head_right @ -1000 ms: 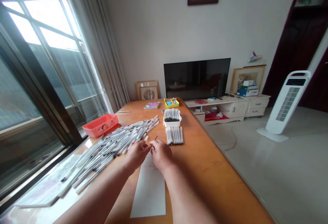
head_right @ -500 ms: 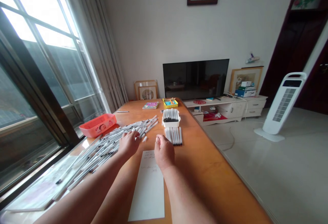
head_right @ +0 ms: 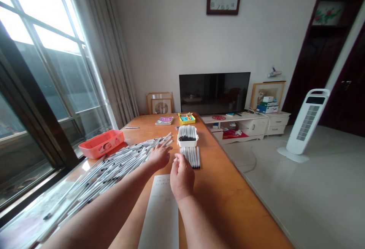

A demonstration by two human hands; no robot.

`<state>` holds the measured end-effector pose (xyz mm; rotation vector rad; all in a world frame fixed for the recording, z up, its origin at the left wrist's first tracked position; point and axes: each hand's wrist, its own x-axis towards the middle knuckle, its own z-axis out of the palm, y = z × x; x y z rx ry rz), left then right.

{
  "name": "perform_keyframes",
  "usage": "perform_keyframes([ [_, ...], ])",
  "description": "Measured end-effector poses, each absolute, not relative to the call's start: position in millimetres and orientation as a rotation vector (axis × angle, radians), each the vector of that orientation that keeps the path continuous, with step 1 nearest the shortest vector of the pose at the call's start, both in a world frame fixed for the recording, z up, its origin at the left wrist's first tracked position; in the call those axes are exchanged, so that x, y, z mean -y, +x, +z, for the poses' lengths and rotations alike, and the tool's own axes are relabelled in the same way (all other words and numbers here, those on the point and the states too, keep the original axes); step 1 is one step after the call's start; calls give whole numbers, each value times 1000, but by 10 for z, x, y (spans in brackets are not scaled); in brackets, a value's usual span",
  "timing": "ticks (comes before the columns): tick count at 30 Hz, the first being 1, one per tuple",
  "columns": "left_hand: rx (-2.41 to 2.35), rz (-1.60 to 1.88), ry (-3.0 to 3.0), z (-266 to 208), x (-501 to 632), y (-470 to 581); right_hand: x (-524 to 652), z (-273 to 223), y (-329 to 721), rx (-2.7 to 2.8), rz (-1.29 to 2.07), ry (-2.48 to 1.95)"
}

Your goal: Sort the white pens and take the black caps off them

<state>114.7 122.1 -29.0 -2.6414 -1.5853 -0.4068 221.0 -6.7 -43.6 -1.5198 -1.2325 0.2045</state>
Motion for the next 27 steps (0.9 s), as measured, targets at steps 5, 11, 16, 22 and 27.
perform_keyframes([
  [5,1582,-398,-2674,-356,-1183,1200,50,-469,2211,1243,195,-1530],
  [11,1762,-578,-2588,-259,-1149,789,38,-522,2216,1252,204,-1528],
  [16,2061,-766,-2411,-65,-1175,106,43,-534,2216,1242,211,-1561],
  [22,1927,-520,-2406,-147,-952,-233,41,-551,2212,1282,206,-1521],
  [27,1879,-397,-2468,-304,-753,-168,37,-561,2218,1299,177,-1537],
])
